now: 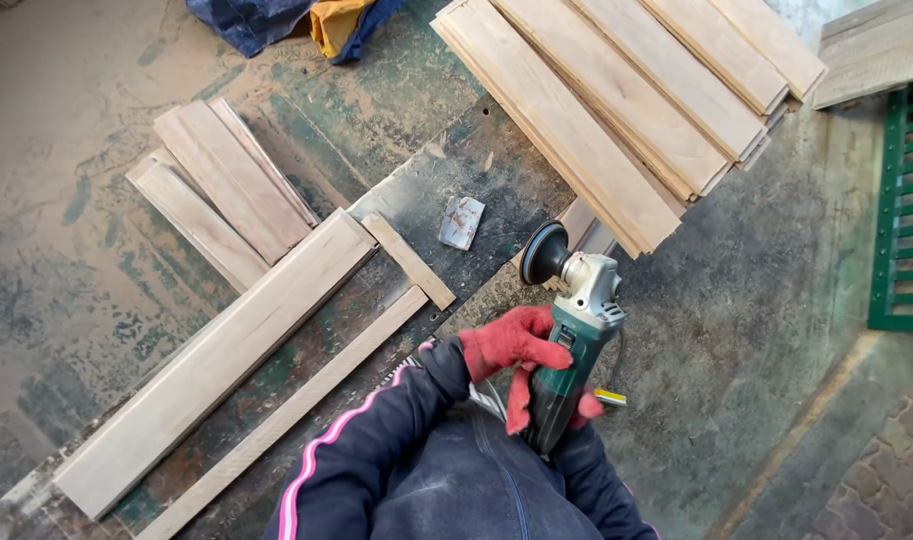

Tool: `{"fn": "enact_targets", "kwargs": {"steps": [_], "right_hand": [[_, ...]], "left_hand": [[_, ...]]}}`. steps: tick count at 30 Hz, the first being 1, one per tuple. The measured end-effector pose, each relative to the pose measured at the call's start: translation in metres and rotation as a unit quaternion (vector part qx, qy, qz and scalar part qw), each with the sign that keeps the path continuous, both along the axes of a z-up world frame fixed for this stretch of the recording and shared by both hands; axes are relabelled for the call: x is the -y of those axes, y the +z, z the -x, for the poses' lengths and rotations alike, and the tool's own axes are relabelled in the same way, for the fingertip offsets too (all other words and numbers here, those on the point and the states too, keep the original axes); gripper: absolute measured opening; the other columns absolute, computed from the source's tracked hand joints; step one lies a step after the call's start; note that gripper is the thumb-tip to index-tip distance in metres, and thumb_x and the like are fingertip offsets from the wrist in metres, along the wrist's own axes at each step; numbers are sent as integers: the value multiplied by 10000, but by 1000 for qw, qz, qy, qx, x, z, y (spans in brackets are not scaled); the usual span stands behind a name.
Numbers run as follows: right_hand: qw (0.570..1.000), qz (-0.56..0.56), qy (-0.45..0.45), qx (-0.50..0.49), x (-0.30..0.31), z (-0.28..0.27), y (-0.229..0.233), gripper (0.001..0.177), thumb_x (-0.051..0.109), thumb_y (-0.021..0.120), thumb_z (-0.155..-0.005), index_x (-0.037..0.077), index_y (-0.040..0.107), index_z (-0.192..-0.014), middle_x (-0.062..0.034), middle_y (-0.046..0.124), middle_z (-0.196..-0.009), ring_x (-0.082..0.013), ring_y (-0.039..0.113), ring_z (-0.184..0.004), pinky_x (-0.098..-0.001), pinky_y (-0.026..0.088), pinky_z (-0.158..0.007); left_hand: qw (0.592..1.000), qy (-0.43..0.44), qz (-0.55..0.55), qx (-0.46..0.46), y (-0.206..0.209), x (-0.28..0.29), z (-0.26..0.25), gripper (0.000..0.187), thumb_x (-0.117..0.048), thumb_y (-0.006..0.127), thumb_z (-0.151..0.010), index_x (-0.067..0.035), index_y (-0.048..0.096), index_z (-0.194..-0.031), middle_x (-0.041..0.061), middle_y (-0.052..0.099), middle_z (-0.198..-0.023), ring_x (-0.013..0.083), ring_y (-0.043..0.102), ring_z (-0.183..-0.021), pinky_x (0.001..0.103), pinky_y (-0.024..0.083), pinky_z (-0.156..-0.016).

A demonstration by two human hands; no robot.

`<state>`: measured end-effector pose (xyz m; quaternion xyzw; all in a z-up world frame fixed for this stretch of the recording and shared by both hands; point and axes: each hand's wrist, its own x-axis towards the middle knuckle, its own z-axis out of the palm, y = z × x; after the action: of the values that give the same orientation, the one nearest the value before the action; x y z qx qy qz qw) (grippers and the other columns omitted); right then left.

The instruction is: Sanding the surface of wooden planks using a power sander and manual sandpaper.

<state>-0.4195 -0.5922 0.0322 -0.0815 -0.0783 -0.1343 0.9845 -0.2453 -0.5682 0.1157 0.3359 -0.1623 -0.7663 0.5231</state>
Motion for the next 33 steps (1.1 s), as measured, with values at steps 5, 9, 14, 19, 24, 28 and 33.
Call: {"fn": "enact_targets", "kwargs": {"steps": [5, 9, 14, 19, 24, 28, 33], "right_hand": [[970, 208, 2, -127, 53, -25, 38, 530, 147, 800, -538, -144, 596, -931, -351, 652, -768, -549, 691, -710, -594, 580, -597], [784, 398, -70, -471, 96, -53, 45, 709, 35, 883, -449, 13, 619, -1107, -228, 731, -783, -375, 755, -706, -483, 586, -608], [485, 619, -36, -617, 147, -103, -10, 975, 366, 956, -422, 253, 573, -1312, -160, 688, -1002, -357, 669, -983, -473, 506, -805], [241, 749, 90, -611, 172, -153, -20, 1048, 470, 798, -629, 365, 337, -1564, -247, 693, -1194, -501, 665, -1113, -617, 505, -957], [16, 853, -21, -521, 163, -159, -65, 1087, 467, 801, -742, 352, 220, -1653, -109, 639, -974, -372, 726, -824, -524, 588, -705], [-8, 879, -66, -472, 142, -165, -73, 1095, 568, 807, -751, 274, 257, -1652, -103, 599, -934, -371, 708, -760, -522, 576, -650], [-62, 906, -154, -390, 123, -169, -84, 1087, 659, 757, -788, 216, 254, -1644, -114, 513, -1032, -357, 624, -873, -465, 505, -692]], "left_hand": [[996, 16, 75, 48, -51, 13, -41, 396, -158, 852, -795, -85, 745, -1168, 100, 722, -1148, 217, 662, -1050, 410, 547, -922], [845, 99, -251, 462, -116, 38, -96, 347, -434, 751, -933, -359, 718, -1270, -26, 754, -1189, 193, 682, -1190, 379, 564, -1040], [501, 130, -171, 838, -173, 40, -121, 618, -523, 820, -744, -211, 664, -1254, 87, 667, -1098, 328, 679, -944, 471, 541, -770], [526, 11, -214, 823, -232, 57, -122, 303, -450, 814, -743, -271, 753, -979, -16, 729, -858, 248, 751, -876, 415, 583, -726], [674, 37, -309, 670, -209, 54, -124, 56, -227, 660, -815, -183, 672, -847, 64, 771, -860, 342, 774, -884, 483, 602, -747], [728, 104, -352, 578, -179, -8, -101, 44, -287, 627, -826, -285, 635, -869, -3, 732, -932, 273, 744, -992, 428, 600, -862], [776, 211, -422, 420, -158, -92, -54, 134, -404, 745, -765, -332, 649, -825, -81, 712, -958, 150, 696, -1045, 348, 566, -917]]}}
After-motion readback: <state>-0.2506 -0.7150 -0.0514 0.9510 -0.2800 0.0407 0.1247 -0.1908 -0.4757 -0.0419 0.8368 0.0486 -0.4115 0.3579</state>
